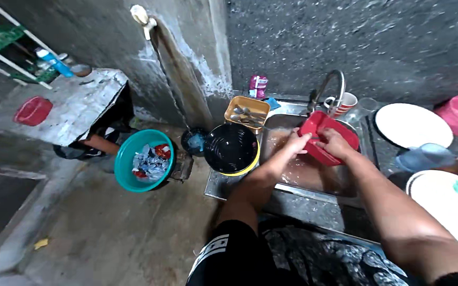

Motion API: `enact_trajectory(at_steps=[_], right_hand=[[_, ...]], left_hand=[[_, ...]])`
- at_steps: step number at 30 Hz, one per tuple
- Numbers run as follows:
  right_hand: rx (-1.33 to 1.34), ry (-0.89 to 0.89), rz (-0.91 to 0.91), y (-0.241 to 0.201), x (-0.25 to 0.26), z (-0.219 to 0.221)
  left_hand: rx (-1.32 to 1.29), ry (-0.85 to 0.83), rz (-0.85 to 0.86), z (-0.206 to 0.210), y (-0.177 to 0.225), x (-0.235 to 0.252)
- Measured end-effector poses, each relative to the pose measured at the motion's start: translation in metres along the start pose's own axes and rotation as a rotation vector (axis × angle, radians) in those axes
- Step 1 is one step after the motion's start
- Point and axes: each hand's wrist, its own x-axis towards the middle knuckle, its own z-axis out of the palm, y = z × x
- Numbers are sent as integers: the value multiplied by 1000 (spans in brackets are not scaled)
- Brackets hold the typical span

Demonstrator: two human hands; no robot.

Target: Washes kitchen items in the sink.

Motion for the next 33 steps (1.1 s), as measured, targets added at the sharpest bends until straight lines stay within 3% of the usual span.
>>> enact_trajectory(at_steps=[3,7,11,13,15,17,20,23,26,28,33], right_hand=[[-13,14,34,-9,5,10],[5,-103,107,-28,4,11],[427,52,297,-7,7,14],[544,134,317,-5,7,14],[531,229,300,-6,6,17],[442,317,309,-11,5,18],[483,360,393,-20,9,23],[562,191,479,-25,16,36],[858,-2,405,-34,20,50],[992,-40,395,-38,22,53],[937,-56,465,-38,28,55]], left_hand=[[80,-5,52,2,6,-1],[269,47,149,-6,11,-2],[602,123,314,-3,17,-12],[917,130,404,0,27,-19],[1180,142,511,2,27,-20],[1267,146,567,0,28,-22],[1281,197,606,-5,35,-26],[1132,212,502,-13,58,-39],[951,227,404,-30,76,-47],[892,221,376,-47,88,-49],[758,28,287,-97,112,-33]])
